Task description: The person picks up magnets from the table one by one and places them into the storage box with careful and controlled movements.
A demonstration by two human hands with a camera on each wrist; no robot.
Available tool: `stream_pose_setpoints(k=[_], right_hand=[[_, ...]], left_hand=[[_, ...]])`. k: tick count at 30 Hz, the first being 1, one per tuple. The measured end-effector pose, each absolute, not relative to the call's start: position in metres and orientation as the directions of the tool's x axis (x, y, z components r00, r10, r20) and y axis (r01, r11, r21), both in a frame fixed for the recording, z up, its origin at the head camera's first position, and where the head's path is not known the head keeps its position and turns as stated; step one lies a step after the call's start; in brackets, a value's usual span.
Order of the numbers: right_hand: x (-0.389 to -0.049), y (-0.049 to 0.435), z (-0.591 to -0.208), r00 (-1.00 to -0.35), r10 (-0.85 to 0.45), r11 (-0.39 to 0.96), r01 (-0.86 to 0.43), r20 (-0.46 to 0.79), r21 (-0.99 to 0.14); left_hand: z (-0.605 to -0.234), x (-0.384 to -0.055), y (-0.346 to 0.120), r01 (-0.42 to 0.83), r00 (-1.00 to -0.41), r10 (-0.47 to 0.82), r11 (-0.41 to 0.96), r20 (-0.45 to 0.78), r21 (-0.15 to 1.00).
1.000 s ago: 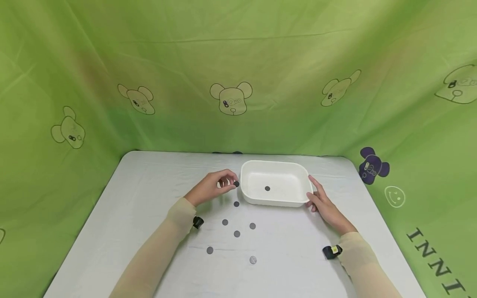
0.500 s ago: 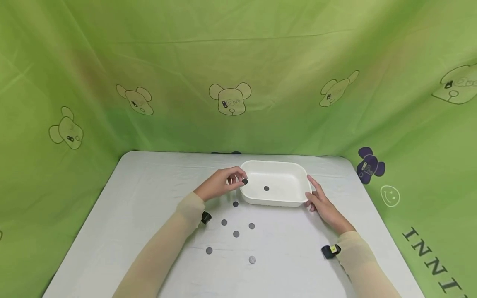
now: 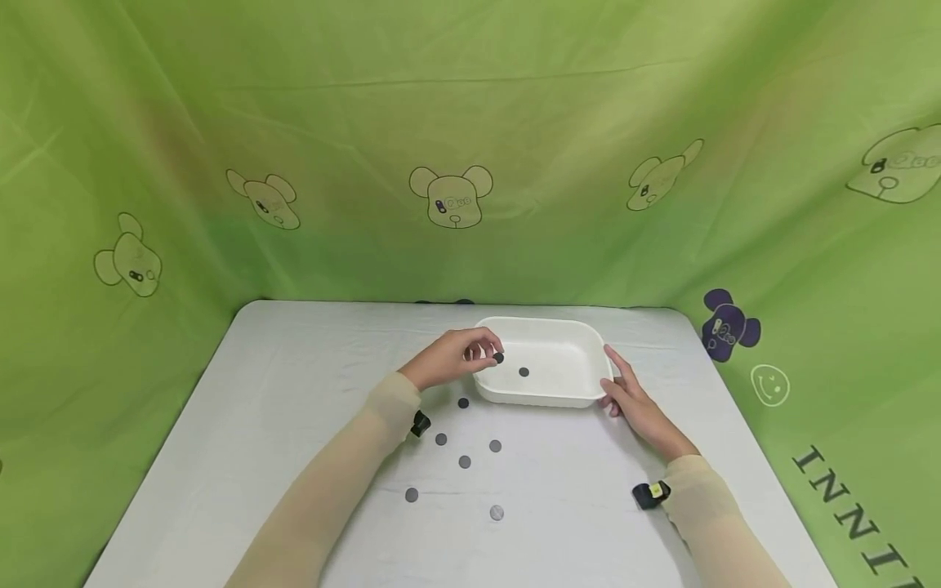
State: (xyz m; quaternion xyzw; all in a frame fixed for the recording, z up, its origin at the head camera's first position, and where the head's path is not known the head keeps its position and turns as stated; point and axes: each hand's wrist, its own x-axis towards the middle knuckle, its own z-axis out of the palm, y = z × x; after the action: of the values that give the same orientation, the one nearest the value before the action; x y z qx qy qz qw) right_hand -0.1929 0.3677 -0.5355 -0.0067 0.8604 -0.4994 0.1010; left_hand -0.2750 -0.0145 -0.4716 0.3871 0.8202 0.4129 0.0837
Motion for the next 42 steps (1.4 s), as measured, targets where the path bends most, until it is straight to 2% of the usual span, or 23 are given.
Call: stream_pose_setpoints(k=[5,28,34,42], right_hand=[[-0.193,0.368,-0.536,-0.978,-0.103,0.516,0.102,-0.179,-0.850],[-0.191,0.367,-0.536,-0.979,-0.115,0.526,0.086,-0.171,-0.846],[-0.193,0.368,-0.537,-0.980,-0.103,0.523,0.093,-0.171,-0.847],[-0.192,0.367,-0.535,-0.980,-0.106,0.503,0.094,-0.170,-0.859]], left_hand=[[-0.474,-0.279,-0.006,0.556,-0.674,0.724,0.364,0.150,0.747],[-0.490,-0.290,0.029,0.601,-0.646,0.763,0.528,-0.024,0.600],[-0.493,-0.291,0.034,0.615,-0.650,0.759,0.554,-0.038,0.561],[-0.493,-0.290,0.043,0.661,-0.618,0.785,0.552,-0.050,0.508]])
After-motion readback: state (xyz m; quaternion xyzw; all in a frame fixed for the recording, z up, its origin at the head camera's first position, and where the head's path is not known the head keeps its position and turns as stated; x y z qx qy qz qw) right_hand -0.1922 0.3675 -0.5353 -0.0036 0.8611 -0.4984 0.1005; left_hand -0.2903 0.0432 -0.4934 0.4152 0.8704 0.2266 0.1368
